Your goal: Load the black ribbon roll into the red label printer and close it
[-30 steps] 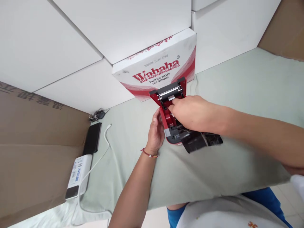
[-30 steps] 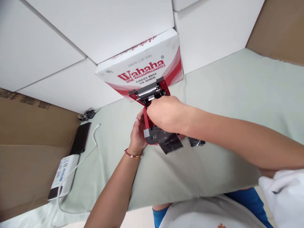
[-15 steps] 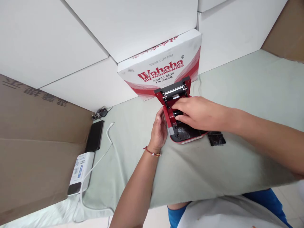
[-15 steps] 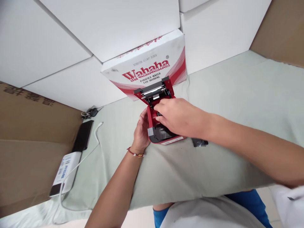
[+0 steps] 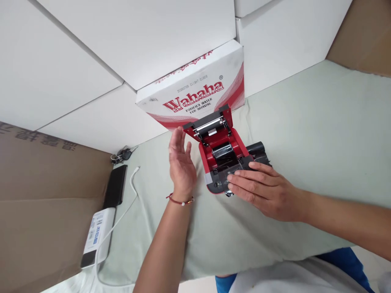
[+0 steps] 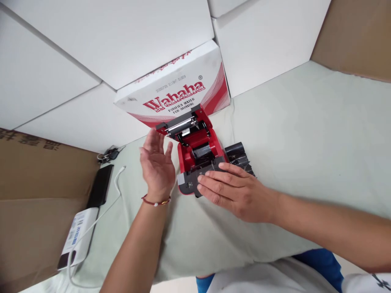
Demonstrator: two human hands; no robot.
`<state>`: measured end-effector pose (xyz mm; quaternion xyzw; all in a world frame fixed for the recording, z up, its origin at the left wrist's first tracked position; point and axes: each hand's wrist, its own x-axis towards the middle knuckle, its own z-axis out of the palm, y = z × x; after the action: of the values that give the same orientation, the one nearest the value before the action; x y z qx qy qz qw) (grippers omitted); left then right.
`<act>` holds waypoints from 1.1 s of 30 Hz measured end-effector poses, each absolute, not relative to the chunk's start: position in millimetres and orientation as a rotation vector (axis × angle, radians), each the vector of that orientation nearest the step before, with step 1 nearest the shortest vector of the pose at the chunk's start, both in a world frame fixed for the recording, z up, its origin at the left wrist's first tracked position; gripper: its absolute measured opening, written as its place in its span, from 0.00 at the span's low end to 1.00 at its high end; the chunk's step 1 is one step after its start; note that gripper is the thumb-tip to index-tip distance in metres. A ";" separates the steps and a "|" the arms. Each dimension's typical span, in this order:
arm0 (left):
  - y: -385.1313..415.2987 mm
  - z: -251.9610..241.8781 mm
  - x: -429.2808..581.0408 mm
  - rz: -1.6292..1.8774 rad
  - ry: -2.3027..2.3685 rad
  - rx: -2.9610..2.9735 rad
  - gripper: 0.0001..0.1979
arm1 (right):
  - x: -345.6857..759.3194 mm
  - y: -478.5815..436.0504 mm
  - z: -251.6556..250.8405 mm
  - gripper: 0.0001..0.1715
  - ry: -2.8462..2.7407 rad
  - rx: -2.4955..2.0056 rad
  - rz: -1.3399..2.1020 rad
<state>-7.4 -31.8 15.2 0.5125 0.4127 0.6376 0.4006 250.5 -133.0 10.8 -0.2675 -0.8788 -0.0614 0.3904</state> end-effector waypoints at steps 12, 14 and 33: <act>-70.9 18.0 -15.6 1.503 1.020 1.689 0.34 | 250.7 -134.8 12.8 0.27 -2.226 -0.693 -0.103; -75.8 8.2 -17.8 1.531 1.023 1.745 0.32 | 251.3 -135.2 12.9 0.27 -2.233 -0.699 -0.085; -86.7 -3.6 -9.7 1.375 0.920 1.414 0.41 | 248.7 -133.6 12.3 0.26 -2.191 -0.692 -0.114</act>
<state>-9.7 -86.7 -3.6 0.5754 0.3745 0.5597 0.4641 248.7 -133.6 12.3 -0.2747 -0.8693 -0.0453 0.4083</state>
